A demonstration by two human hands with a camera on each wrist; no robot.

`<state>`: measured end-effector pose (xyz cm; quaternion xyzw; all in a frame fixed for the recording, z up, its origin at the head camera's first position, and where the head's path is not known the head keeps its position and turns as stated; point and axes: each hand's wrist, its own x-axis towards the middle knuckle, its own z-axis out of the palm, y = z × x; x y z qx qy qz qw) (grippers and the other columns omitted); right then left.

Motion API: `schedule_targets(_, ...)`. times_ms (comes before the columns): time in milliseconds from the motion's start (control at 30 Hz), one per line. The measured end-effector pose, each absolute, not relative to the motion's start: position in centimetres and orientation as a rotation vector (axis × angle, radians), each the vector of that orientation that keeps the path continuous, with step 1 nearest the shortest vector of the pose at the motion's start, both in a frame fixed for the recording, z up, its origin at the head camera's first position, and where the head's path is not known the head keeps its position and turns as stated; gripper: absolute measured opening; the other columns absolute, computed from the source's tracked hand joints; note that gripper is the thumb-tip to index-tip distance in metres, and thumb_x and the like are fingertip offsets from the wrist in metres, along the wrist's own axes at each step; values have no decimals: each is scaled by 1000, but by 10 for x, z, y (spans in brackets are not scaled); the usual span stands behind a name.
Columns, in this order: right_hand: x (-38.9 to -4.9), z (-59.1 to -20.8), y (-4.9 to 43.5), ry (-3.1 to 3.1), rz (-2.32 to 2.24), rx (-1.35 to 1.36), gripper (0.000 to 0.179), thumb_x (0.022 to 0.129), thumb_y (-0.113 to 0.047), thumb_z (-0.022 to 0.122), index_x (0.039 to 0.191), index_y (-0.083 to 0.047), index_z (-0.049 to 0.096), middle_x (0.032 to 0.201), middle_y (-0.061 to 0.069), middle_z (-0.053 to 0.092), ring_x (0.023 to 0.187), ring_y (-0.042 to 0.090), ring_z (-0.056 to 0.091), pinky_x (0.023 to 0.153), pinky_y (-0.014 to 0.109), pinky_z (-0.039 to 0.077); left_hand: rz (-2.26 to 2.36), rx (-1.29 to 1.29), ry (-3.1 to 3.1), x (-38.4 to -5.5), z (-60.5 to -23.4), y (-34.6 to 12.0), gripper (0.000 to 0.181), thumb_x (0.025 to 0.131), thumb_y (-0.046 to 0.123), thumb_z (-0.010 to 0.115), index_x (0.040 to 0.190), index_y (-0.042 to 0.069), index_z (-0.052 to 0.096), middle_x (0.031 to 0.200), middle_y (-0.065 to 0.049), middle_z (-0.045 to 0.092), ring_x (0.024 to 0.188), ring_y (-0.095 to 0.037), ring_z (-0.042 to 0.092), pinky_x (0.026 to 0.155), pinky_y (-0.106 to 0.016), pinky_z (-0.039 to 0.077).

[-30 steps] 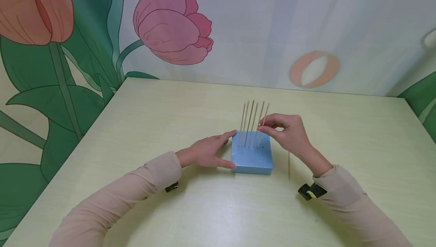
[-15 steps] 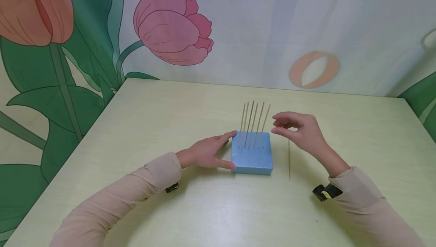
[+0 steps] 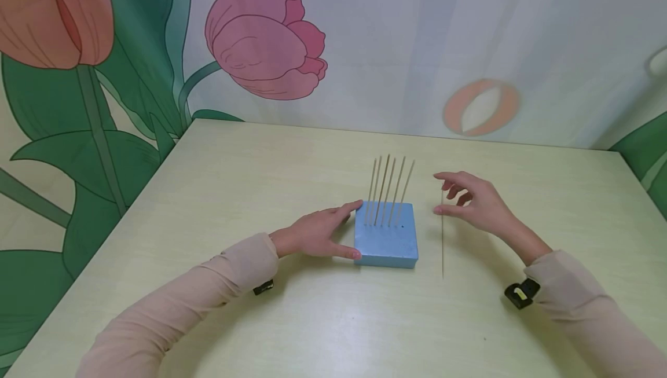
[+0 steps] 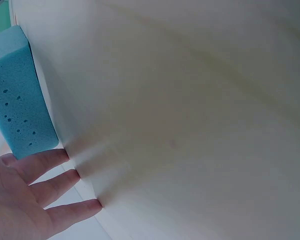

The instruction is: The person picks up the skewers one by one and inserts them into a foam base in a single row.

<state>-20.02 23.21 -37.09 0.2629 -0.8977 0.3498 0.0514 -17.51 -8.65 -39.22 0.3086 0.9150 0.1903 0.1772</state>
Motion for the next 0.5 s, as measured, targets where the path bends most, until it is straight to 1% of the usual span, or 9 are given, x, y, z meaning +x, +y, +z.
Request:
schedule_targets(100,-205,-376,238,-2818,1002,795,65,69,-16,80,125,-1,51,96,14,55,82,27,53,64,33,48,537,875,2591,-175,-392,-87,101,74,63,61,147,22,6,143,-8,35,129,-23,34,101,-40,31)
schedule_targets(300,-211,-384,247,-2995,928,760,79,70,-31,79,133,-1,42,109,18,47,91,29,48,68,37,43,524,872,2590,-175,-391,-87,101,74,63,61,148,22,5,144,-8,34,130,-23,33,101,-40,31)
schedule_targets(433,-216,-389,254,-3066,907,735,86,69,-35,79,136,0,37,116,23,41,100,35,42,76,46,40,520,871,2584,-175,-391,-87,101,74,63,60,148,21,4,145,-8,31,130,-24,32,102,-40,30)
schedule_targets(500,-219,-393,256,-3104,840,725,90,68,-39,78,136,1,35,116,25,39,103,38,38,80,49,37,516,876,2584,-175,-390,-87,101,74,64,59,148,21,4,145,-8,31,130,-24,32,102,-40,31)
